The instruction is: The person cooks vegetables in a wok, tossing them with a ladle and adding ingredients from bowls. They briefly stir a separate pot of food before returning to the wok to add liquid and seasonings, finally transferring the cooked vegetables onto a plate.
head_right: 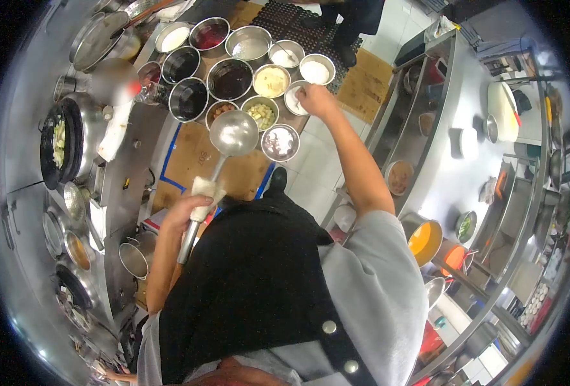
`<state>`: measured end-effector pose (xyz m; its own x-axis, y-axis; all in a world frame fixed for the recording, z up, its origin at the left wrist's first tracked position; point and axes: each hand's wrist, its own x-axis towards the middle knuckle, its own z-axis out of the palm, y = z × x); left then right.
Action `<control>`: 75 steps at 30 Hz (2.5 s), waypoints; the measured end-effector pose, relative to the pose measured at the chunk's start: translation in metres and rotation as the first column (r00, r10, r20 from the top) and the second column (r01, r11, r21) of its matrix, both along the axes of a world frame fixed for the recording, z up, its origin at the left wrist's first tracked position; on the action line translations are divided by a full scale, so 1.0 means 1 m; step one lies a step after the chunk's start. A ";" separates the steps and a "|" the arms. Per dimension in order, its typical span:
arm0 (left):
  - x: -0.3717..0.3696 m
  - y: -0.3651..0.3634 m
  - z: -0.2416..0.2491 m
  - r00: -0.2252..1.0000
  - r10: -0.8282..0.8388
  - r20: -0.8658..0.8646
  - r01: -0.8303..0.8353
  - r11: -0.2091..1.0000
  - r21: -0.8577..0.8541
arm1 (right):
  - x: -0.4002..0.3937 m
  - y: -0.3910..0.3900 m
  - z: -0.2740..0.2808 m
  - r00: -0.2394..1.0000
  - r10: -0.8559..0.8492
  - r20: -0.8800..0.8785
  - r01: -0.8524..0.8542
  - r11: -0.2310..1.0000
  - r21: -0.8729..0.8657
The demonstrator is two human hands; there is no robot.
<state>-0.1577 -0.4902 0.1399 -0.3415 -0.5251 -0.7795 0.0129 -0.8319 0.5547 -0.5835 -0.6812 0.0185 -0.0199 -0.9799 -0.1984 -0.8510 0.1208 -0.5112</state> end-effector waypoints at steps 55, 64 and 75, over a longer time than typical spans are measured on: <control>-0.031 -0.093 -0.013 0.958 -0.288 -0.010 0.286 0.952 -0.108 | -0.063 -0.035 -0.073 0.630 -0.610 0.481 0.745 0.648 -0.156; -0.021 -0.145 -0.007 0.934 -0.340 0.111 0.352 0.929 -0.117 | -0.059 -0.043 -0.093 0.664 -0.543 0.513 0.677 0.729 -0.104; -0.045 -0.192 -0.021 0.904 -0.418 0.089 0.426 0.896 -0.125 | -0.062 0.006 -0.016 0.017 -0.553 0.833 0.743 0.564 0.360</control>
